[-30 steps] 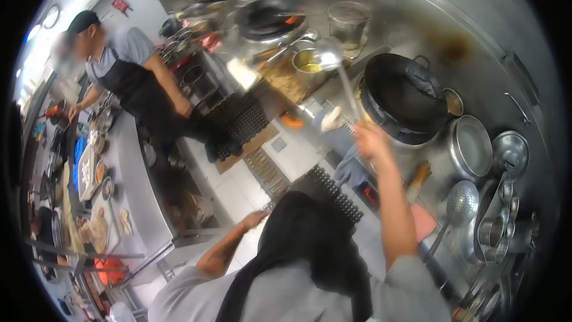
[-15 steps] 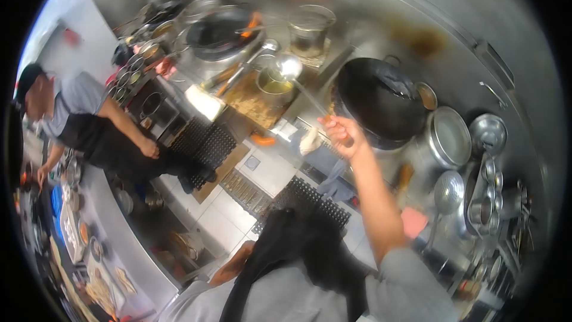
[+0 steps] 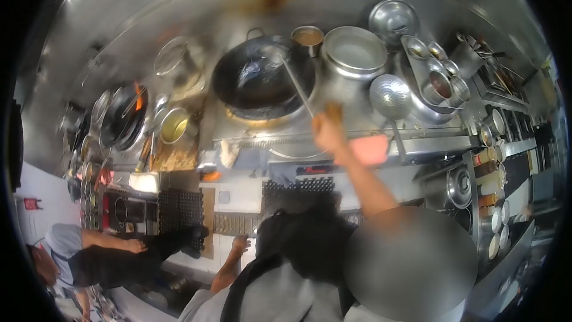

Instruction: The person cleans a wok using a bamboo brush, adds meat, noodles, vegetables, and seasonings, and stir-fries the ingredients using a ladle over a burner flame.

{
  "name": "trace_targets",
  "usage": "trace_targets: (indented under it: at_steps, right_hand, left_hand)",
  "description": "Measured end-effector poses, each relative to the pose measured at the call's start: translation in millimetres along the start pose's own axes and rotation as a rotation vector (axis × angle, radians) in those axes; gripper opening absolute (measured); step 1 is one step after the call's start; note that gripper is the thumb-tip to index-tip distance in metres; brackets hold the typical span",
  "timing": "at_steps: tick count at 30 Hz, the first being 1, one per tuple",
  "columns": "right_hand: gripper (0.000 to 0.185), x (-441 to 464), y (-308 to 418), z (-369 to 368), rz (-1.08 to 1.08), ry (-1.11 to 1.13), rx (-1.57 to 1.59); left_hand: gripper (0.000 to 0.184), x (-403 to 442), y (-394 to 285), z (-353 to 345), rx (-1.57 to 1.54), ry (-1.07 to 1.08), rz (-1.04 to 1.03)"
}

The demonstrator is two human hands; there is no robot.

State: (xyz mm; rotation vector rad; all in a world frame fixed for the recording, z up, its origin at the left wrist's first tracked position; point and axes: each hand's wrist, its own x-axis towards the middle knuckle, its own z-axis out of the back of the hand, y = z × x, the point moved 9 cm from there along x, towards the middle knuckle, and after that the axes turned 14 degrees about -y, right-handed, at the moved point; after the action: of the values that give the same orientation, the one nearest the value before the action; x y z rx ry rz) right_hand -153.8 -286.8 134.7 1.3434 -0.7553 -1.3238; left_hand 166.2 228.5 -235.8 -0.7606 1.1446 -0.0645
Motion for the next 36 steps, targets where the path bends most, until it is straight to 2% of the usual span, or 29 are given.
trace_targets:
  at_steps: [1, 2, 3, 4, 6, 7, 8, 10, 12, 14, 15, 16, 18, 20, 21, 23, 24, 25, 26, 27, 28, 29, 30, 31, 32, 33, 34, 35, 36]
  right_hand:
    - [0.027, -15.0, -14.5, 16.0, 0.302, -0.202, -0.264]
    - [0.025, -51.2, -26.7, 30.1, 0.585, -0.402, -0.536]
    - [0.024, -72.9, -49.2, 49.5, 0.559, -0.433, -0.420]
    - [0.023, -89.7, -69.2, 68.7, 0.533, -0.464, -0.303]
    - [0.019, -131.0, -88.4, 107.2, 0.216, -0.451, -0.359]
    - [0.022, -132.5, -109.2, 116.3, 0.327, -0.449, -0.438]
    - [0.025, -132.3, -134.4, 128.6, 0.420, -0.469, -0.534]
    - [0.031, -122.2, -172.3, 137.0, 0.196, -0.418, -0.582]
    - [0.040, -102.9, -191.5, 133.8, 0.107, -0.430, -0.495]
    - [0.048, -109.7, -122.7, 141.4, 0.314, -0.644, -0.821]
    - [0.061, -111.9, -98.9, 143.2, 0.414, -0.619, -0.939]
    - [0.061, -113.6, -89.0, 153.1, 0.402, -0.617, -0.942]
    - [0.055, -108.6, -96.4, 140.9, 0.299, -0.096, -0.675]
    - [0.049, -122.6, -97.8, 148.3, 0.358, -0.017, -0.597]
    - [0.046, -131.9, -101.3, 148.0, 0.243, 0.068, -0.604]
    - [0.042, -141.0, -119.3, 139.2, 0.193, 0.210, -0.608]
    - [0.042, -148.4, -137.5, 118.5, 0.244, 0.262, -0.584]
    - [0.041, -154.5, -144.9, 92.9, 0.239, 0.351, -0.470]
    - [0.041, -162.0, -153.0, 73.1, 0.208, 0.463, -0.369]
    - [0.040, -155.2, -170.5, 50.7, 0.324, 0.520, -0.446]
    - [0.039, -165.5, -190.5, 22.5, 0.413, 0.578, -0.475]
    - [0.038, -174.4, -208.2, 0.0, 0.421, 0.704, -0.635]
    - [0.038, -172.6, -210.9, -23.9, 0.471, 0.798, -0.802]
    - [0.040, -176.9, -203.8, -42.1, 0.431, 0.896, -0.909]
    - [0.043, -179.9, -198.9, -52.5, 0.391, 0.967, -1.045]
    - [0.043, -185.1, -199.3, -71.7, 0.463, 1.029, -1.061]
    - [0.046, -200.2, -201.5, -86.1, 0.354, 1.046, -0.895]
    - [0.050, -205.1, -205.5, -101.0, 0.239, 1.053, -0.737]
    - [0.050, -210.7, -203.7, -119.2, 0.306, 1.106, -0.777]
  left_hand:
    - [0.040, 4.2, -11.6, -19.9, 0.012, 0.010, -0.009]
    - [0.042, 3.0, -37.6, -36.9, 0.392, -0.064, -0.320]
    - [0.043, 4.6, -73.9, -72.3, 0.758, -0.137, -0.649]
    - [0.043, 8.6, -93.2, -107.9, 0.764, -0.126, -0.665]
    - [0.044, -20.9, -149.4, -170.6, 0.801, -0.224, -0.793]
    - [0.042, -51.9, -184.6, -209.4, 0.648, -0.068, -0.785]
    - [0.043, -50.9, -203.0, -248.6, 0.782, -0.009, -0.831]
    - [0.044, -59.0, -238.1, -320.9, 0.905, 0.048, -0.995]
    - [0.046, -59.2, -260.0, -375.2, 0.983, 0.088, -1.151]
    - [0.050, -51.1, -284.9, -429.3, 1.185, -0.060, -1.588]
    - [0.056, -8.9, -268.9, -441.2, 1.164, 0.158, -1.480]
    - [0.056, 5.5, -266.6, -445.8, 1.166, 0.170, -1.474]
    - [0.055, 0.6, -252.2, -458.9, 1.029, 0.411, -1.669]
    - [0.055, 5.8, -245.3, -455.7, 1.160, 0.346, -1.583]
    - [0.054, 10.1, -247.4, -458.2, 1.284, 0.296, -1.514]
    - [0.054, -21.5, -262.2, -461.1, 1.678, 0.457, -1.159]
    - [0.056, 32.0, -236.3, -447.4, 1.409, 0.277, -1.072]
    - [0.055, 25.5, -235.2, -450.2, 1.400, 0.322, -1.142]
    - [0.051, -3.0, -252.9, -447.6, 1.393, 0.212, -1.049]
    - [0.030, -49.3, -286.2, -449.8, 1.108, 0.133, -1.128]
    - [0.028, -6.5, -240.4, -457.8, 1.044, 0.072, -1.034]
    - [0.028, -97.9, -288.0, -424.4, 0.688, -0.021, -1.163]
    - [0.026, -65.4, -238.9, -419.1, 0.611, -0.073, -1.044]
    - [0.021, -53.1, -191.9, -444.0, 1.032, 0.173, -1.300]
    - [0.032, -66.4, -185.6, -398.8, 0.720, 0.146, -0.944]
    - [0.021, -103.7, -172.1, -356.1, 0.568, 0.130, -1.325]
    - [0.022, -116.0, -142.1, -299.6, 0.726, 0.040, -0.860]
    - [0.025, -123.6, -112.2, -257.5, 0.686, -0.002, -0.929]
    - [0.039, -121.7, -75.2, -202.7, 0.689, -0.060, -0.762]
